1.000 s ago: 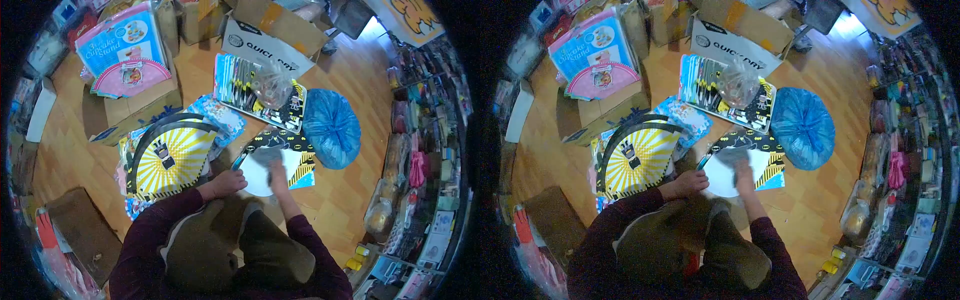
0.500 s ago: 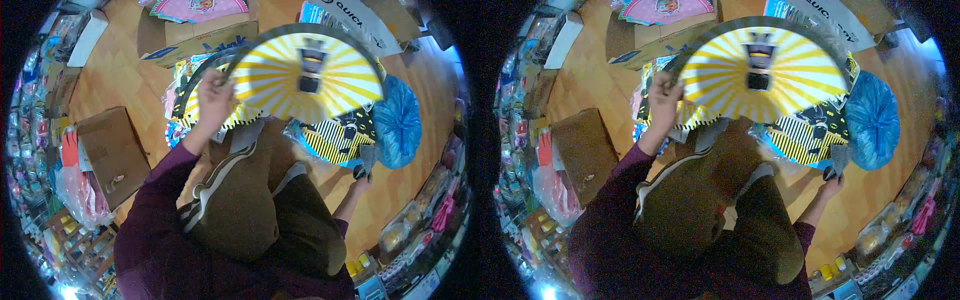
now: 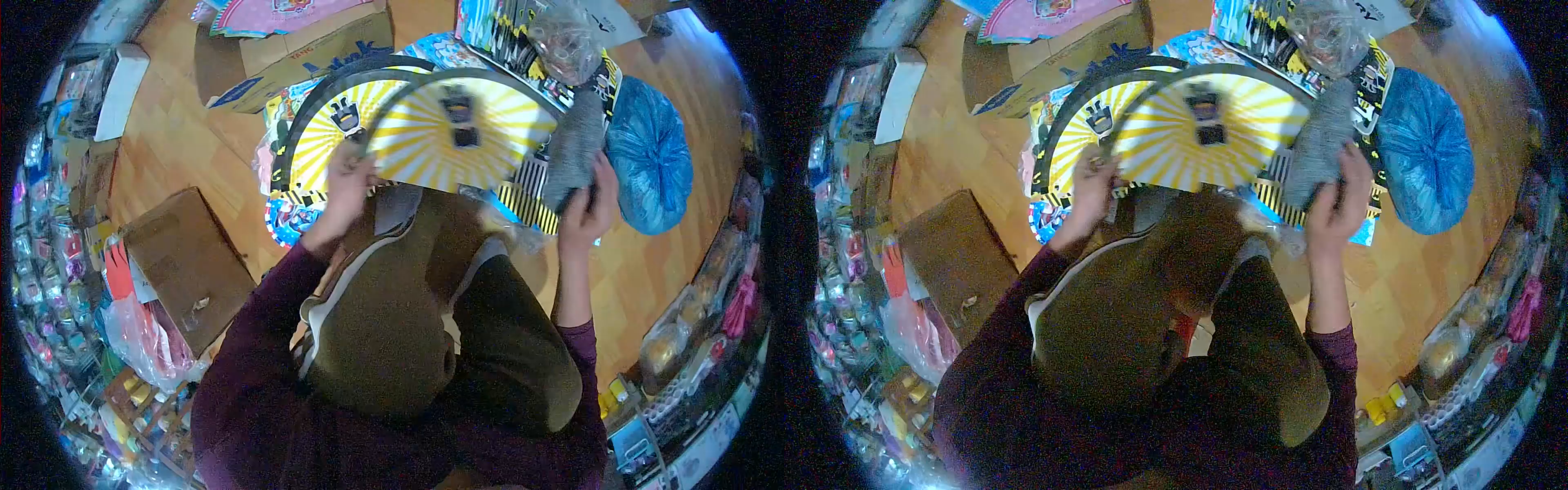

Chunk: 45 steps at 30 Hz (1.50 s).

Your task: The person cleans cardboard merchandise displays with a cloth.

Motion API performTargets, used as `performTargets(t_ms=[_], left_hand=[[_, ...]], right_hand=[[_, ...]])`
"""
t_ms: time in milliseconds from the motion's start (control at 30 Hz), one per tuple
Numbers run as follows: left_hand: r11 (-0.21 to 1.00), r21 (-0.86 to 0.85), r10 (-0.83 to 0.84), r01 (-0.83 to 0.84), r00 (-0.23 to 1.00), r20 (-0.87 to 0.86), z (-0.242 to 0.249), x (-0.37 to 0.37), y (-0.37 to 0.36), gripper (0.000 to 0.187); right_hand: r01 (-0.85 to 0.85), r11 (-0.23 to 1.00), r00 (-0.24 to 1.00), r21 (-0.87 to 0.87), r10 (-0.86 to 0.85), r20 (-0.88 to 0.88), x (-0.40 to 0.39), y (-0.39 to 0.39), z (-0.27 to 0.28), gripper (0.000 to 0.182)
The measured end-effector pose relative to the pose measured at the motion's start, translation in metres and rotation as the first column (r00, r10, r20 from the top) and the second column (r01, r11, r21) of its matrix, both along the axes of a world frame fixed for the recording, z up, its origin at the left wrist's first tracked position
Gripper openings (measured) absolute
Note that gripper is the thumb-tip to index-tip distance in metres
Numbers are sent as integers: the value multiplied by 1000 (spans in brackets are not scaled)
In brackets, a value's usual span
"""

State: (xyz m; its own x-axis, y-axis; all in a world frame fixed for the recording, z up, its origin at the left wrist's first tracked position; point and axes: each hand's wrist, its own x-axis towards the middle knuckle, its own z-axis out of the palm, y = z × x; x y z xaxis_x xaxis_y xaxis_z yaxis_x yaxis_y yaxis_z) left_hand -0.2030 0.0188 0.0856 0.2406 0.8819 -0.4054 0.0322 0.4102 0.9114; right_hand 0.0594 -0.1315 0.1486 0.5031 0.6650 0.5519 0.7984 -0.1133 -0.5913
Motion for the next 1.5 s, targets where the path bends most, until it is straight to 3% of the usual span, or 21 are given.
performTargets(t_ms=[67,133,200,233,333,400,433,533,600,633,667,733,800,833,1000,1133,1233,1300,1400,1433,1500], left_hand=[[921,97,-337,377,897,-285,-4,27,-6,17],[893,168,-420,417,908,-19,-39,62,-25,28],[688,528,-505,498,851,-144,-37,81,-25,31],[696,524,-497,491,856,-143,-40,85,-28,31],[624,204,-679,754,653,-335,-46,91,-36,19],[674,169,-688,720,694,-211,-46,90,-36,19],[720,128,-678,683,730,-85,-44,89,-35,19],[705,310,-620,638,767,-167,-21,72,-13,21],[776,205,-592,597,801,-94,7,49,3,21],[913,11,-404,408,900,162,7,34,2,21],[879,171,-451,445,892,-5,4,15,12,21],[990,-22,-126,138,953,277,26,-16,12,18],[997,31,-73,74,997,-22,16,-59,22,15],[995,-29,96,-94,992,84,19,-65,19,15],[981,2,191,-192,979,-68,-21,-130,24,15],[978,74,206,-193,892,-402,-13,-123,23,24],[828,369,209,423,378,-902,7,-111,30,52],[808,398,197,435,436,-878,12,-105,44,59],[713,242,211,657,128,-969,11,-102,75,67],[713,246,214,657,130,-968,13,-97,84,67],[644,348,101,681,374,-922,15,-86,105,69]], right_hand=[[-178,979,983,-94,173,-60,-33,18,-1,34],[-339,917,941,-210,329,-82,-52,18,-40,37],[-395,832,907,-388,420,-23,-57,7,-77,44],[-405,827,902,-391,430,-26,-53,-4,-91,44],[-131,815,987,-564,163,6,-22,-50,-146,45],[46,814,996,-580,-81,-35,14,-79,-171,44],[110,822,975,-559,-198,-98,30,-89,-176,43],[261,797,965,-545,-233,122,63,-112,-162,34],[418,680,880,-602,-469,82,92,-138,-180,30],[423,718,860,-553,-510,-3,100,-154,-189,30],[442,738,838,-510,-542,-58,98,-158,-184,34],[468,753,809,-463,-576,-118,95,-162,-174,37],[469,743,731,-479,-630,-263,91,-167,-169,38],[470,741,727,-480,-633,-266,92,-172,-173,38],[471,788,690,-397,-610,-390,75,-160,-163,33],[464,776,718,-428,-612,-332,75,-157,-156,30],[465,796,706,-387,-597,-381,74,-155,-154,29],[476,805,693,-353,-591,-413,74,-155,-155,29],[445,818,710,-363,-570,-414,81,-166,-166,29],[446,820,711,-360,-568,-414,80,-165,-165,29],[491,806,694,-330,-591,-411,76,-164,-164,29]])
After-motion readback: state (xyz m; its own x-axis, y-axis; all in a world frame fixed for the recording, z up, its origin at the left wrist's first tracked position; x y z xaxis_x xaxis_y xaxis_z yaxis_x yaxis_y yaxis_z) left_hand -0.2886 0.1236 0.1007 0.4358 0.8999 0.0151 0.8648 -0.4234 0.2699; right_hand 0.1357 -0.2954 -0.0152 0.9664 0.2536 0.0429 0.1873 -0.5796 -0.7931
